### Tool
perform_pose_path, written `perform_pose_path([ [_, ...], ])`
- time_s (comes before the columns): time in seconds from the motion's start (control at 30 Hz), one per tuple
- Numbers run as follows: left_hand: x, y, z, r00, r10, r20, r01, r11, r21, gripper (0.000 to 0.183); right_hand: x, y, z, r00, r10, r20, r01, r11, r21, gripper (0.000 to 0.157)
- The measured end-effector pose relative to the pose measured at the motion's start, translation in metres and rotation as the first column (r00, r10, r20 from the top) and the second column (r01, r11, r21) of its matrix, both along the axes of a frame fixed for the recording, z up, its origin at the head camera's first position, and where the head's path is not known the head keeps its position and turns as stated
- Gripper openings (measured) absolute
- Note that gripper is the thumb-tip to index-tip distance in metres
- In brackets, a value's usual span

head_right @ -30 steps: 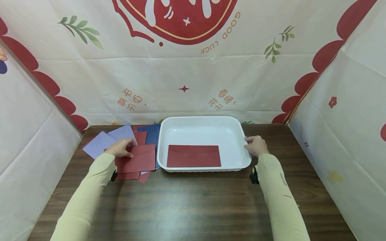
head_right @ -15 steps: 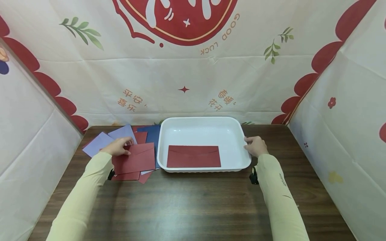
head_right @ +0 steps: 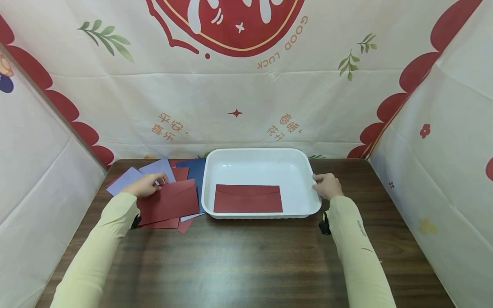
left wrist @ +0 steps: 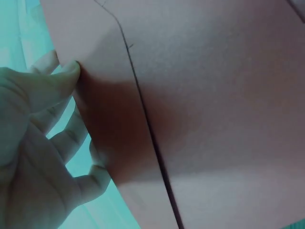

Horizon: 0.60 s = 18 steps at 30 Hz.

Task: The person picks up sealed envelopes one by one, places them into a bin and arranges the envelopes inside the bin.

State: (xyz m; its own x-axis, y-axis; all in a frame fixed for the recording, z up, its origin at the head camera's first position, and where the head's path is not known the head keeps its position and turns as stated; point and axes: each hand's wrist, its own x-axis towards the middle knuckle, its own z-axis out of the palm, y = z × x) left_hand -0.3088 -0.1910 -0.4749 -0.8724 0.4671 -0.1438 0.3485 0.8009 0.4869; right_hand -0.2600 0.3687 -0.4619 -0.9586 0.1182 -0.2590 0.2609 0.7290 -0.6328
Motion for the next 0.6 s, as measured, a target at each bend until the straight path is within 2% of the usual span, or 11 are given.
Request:
perform_pose_path([
  [0.33, 0.004, -0.002, 0.012, 0.999, -0.039, 0.021, 0.039, 0.999, 0.024, 0.033, -0.001, 0.002, -0.001, 1.000, -0.003, 0.004, 0.003, 1.000, 0.003, 0.048],
  [0.6, 0.005, -0.005, 0.013, 0.998, -0.050, 0.026, 0.050, 0.998, 0.034, 0.034, -0.001, 0.000, 0.000, 1.000, -0.007, 0.009, 0.007, 1.000, 0.004, 0.048],
])
